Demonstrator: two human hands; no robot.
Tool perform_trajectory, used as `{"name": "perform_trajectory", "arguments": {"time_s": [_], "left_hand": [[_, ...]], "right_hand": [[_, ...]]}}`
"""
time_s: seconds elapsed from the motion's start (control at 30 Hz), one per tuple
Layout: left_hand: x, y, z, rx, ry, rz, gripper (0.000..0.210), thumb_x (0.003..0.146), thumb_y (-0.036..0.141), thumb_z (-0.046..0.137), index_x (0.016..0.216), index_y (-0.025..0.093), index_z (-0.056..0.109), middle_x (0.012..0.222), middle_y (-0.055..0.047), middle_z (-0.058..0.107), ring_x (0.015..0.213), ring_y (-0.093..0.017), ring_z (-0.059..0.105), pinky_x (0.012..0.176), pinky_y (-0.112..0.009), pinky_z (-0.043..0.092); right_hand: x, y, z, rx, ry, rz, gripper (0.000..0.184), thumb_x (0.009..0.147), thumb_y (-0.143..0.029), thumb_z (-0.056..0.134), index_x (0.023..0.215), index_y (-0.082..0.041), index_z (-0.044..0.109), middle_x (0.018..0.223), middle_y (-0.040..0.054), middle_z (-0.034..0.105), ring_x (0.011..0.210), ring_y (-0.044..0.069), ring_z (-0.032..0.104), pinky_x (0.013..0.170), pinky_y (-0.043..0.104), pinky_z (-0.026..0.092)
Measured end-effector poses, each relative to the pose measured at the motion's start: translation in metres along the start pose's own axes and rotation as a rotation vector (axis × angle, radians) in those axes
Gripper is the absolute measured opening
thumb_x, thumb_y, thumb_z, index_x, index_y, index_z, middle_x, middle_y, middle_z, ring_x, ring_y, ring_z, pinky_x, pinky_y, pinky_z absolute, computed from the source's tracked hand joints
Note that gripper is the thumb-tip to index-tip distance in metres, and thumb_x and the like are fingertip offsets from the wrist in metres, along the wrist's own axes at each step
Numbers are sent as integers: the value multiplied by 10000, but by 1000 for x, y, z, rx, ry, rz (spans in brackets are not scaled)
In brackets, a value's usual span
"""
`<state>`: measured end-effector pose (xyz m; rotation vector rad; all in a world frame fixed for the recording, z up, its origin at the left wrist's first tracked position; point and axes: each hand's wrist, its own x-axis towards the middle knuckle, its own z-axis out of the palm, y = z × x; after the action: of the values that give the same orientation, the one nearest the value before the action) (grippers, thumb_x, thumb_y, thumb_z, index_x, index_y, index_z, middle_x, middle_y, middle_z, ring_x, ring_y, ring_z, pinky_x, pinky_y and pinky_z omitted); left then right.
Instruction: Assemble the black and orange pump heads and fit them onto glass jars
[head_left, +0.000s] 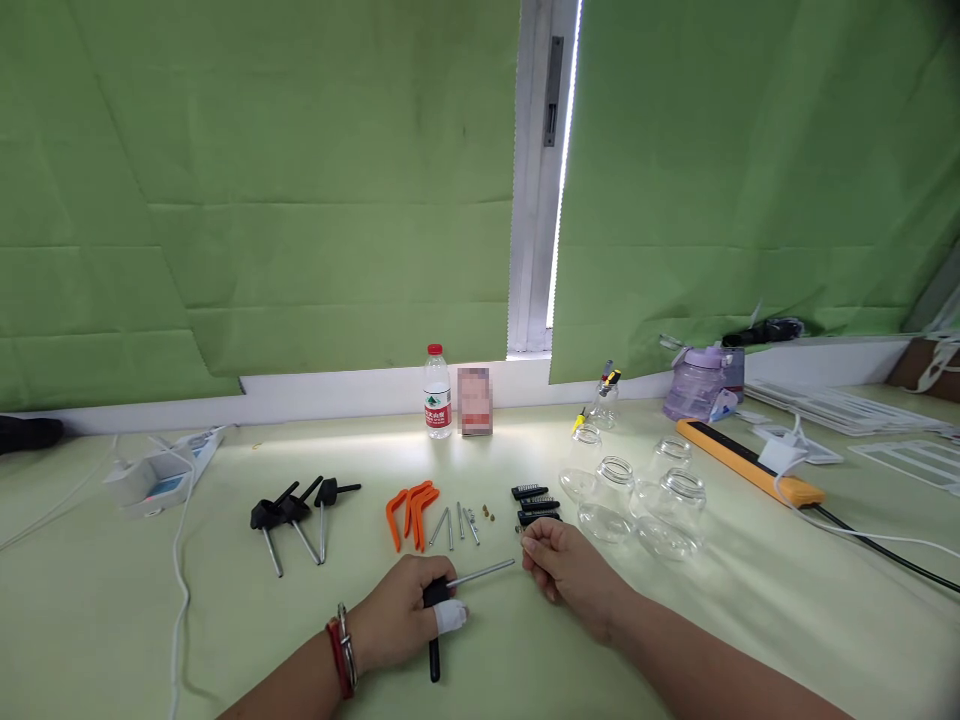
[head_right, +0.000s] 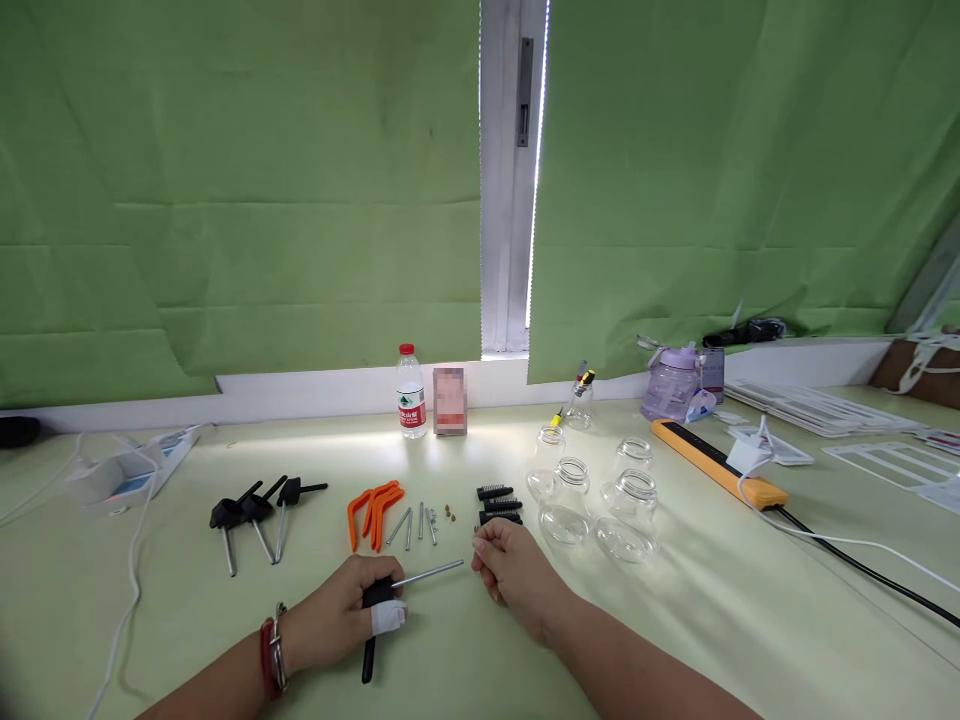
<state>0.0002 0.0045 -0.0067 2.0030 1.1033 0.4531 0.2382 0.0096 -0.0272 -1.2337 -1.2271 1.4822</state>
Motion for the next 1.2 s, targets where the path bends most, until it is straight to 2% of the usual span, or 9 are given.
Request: {"name": "perform_trajectory", "arguments": {"time_s": [0.13, 0.4, 0.77, 1.0, 1.2], "left_hand": [[1, -3, -2, 9, -21, 23, 215, 744, 364, 595, 734, 159, 533, 644, 45, 428, 602, -106, 364, 533, -205, 297], [4, -6, -1, 19, -23, 36, 223, 742, 372, 603, 740, 157, 546, 635, 47, 433, 592, -103, 371, 522, -197, 298], [4, -10, -2, 67, -19, 72, 226, 755, 386, 588, 746, 163, 549, 629, 47, 430, 577, -100, 360, 514, -197, 295], [4, -9, -2, 81, -19, 69, 222, 756, 385, 574, 755, 164, 559, 631, 43, 442, 575, -102, 368, 519, -197, 307], [4, -9, -2, 75, -18, 59, 201, 754, 365, 574, 757, 164, 561, 628, 42, 446, 576, -104, 379, 520, -198, 317]], "right_hand": [[0, 2, -2, 21, -27, 23, 206, 693, -318, 630, 760, -161, 514, 639, -4, 596, 474, 66, 453, 432, 201, 335], [2, 5, -3, 66, -94, 53, 274, 633, -266, 677, 842, -125, 570, 693, 30, 646, 498, 77, 498, 434, 207, 376], [4, 9, -4, 18, -117, 33, 254, 640, -311, 683, 800, -142, 583, 656, 4, 613, 496, 73, 479, 431, 204, 378], [3, 12, -2, -50, -86, -17, 201, 671, -305, 651, 784, -153, 582, 653, -7, 597, 491, 71, 471, 430, 202, 362], [4, 13, -2, -49, -66, -36, 231, 675, -292, 649, 852, -157, 589, 671, -3, 612, 481, 67, 471, 439, 205, 354]]}}
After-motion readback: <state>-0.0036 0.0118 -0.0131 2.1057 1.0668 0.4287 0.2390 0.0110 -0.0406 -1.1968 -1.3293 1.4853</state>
